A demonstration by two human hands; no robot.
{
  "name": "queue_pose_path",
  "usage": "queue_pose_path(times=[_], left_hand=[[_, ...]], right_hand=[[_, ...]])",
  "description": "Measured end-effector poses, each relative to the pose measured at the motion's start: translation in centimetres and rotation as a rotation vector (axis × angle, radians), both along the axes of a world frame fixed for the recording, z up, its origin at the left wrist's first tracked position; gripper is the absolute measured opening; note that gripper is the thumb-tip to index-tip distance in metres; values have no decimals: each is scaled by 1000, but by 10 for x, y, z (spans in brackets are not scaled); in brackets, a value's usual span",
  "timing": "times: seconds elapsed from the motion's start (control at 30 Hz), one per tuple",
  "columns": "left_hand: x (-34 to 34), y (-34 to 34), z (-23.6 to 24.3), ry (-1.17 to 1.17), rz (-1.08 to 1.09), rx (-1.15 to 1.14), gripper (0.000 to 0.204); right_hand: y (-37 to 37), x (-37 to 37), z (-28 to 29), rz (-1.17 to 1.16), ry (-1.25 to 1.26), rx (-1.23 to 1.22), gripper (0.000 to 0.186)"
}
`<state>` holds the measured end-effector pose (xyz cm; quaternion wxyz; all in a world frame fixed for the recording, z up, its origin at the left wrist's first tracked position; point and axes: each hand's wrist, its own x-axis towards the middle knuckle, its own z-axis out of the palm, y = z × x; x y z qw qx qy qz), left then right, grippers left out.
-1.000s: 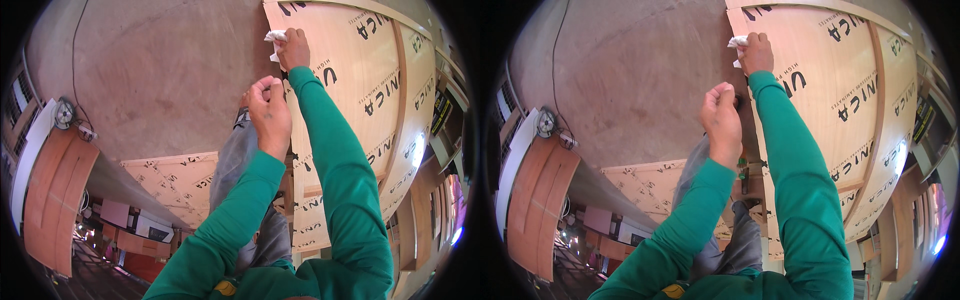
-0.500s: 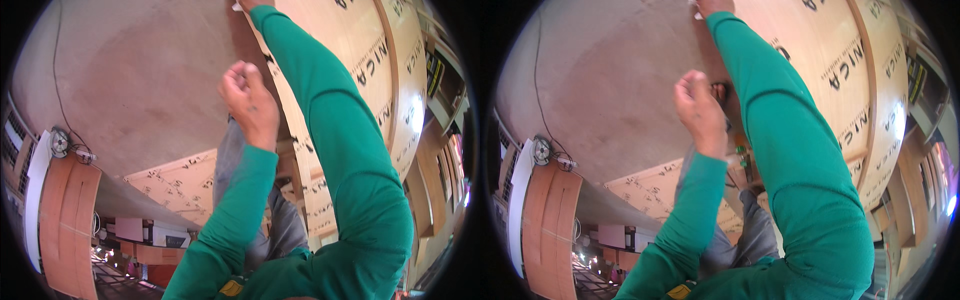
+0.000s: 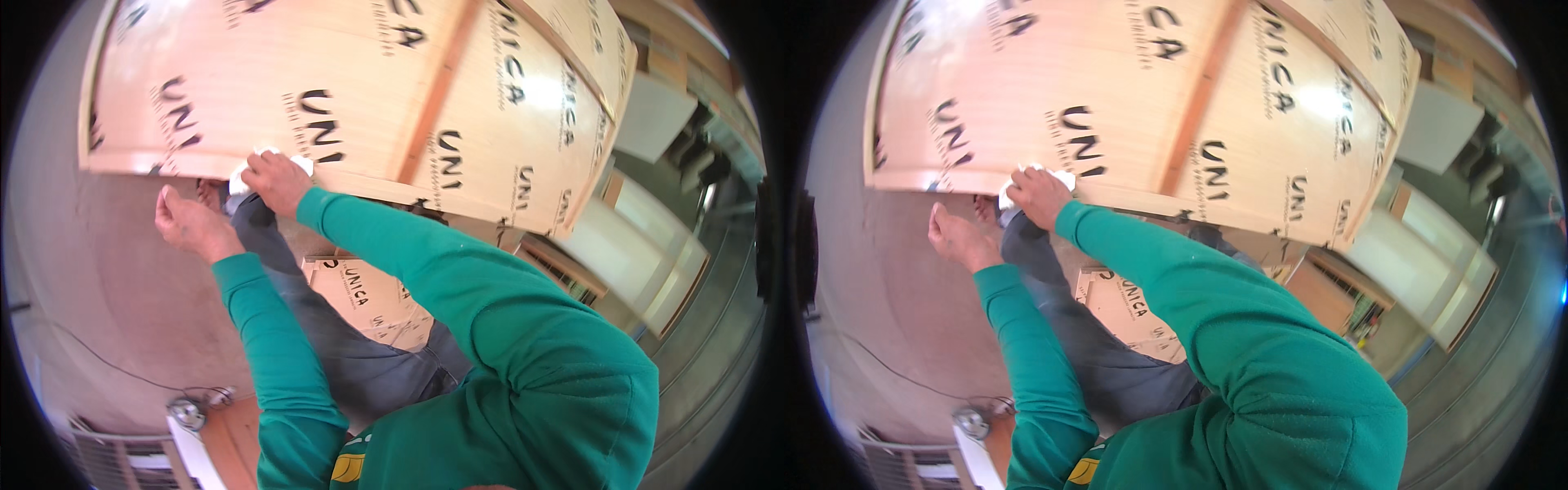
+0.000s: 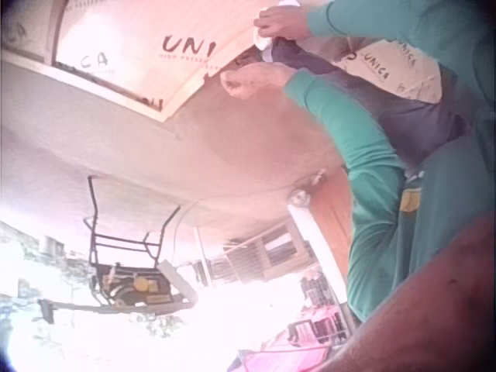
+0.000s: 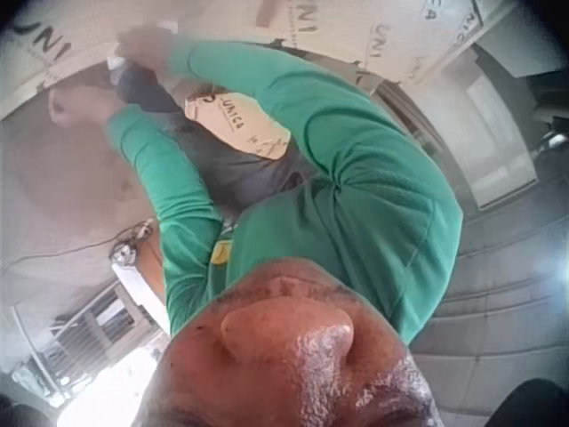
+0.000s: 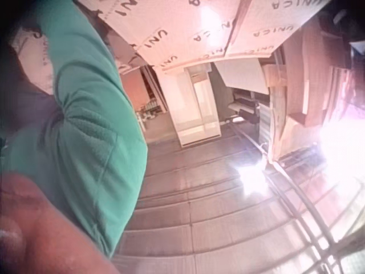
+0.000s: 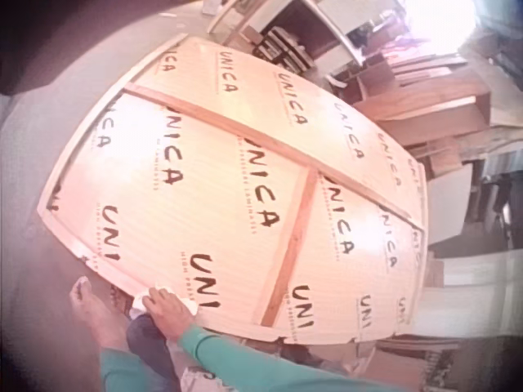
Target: The person cleans a plywood panel with a cloth, then uses a metal ruler to press and align edge banding along the panel's edge. The person sits on the floor to work on the panel and continues pressing the edge banding into place.
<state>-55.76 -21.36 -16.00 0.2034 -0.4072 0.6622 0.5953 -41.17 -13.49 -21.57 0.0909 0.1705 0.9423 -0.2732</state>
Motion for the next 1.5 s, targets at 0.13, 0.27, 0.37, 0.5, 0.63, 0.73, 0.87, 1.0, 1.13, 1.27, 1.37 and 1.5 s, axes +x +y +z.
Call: queue_pose_path(times=[0.13,0.27,0.37,0.5,0.63,0.73,0.87,1.0,1.13,1.27,1.37,1.5], left_hand=[[71,-6,-58,-242,-357,-22,68],[135,37,-35,-522,-475,-175,76],[164,28,-76,-546,-502,3,68],[182,43,-83,-396,-461,67,45],[157,22,-118,-482,-477,167,36],[167,41,-99,-402,-500,103,39],[180,43,-94,-335,-576,64,59],[173,44,-89,-797,-464,85,91],[265,73,-45,-864,-508,38,93],[315,117,-46,-866,-404,7,57],[305,132,-60,-867,-401,-82,55],[304,133,-70,-769,-544,-211,53]], right_hand=[[28,95,45,-193,49,-20,12],[50,194,84,-297,-6,-2,18],[69,254,111,-504,36,32,21],[91,328,140,-735,46,80,23],[112,415,177,-846,-20,195,26],[128,492,197,-931,-85,343,30],[159,634,241,-1042,-246,618,31],[192,700,294,-1746,-235,818,31],[152,643,262,-1846,-41,723,48],[108,501,204,-1646,117,409,27],[118,510,200,-1739,143,438,28],[152,594,228,-1900,130,570,24]])
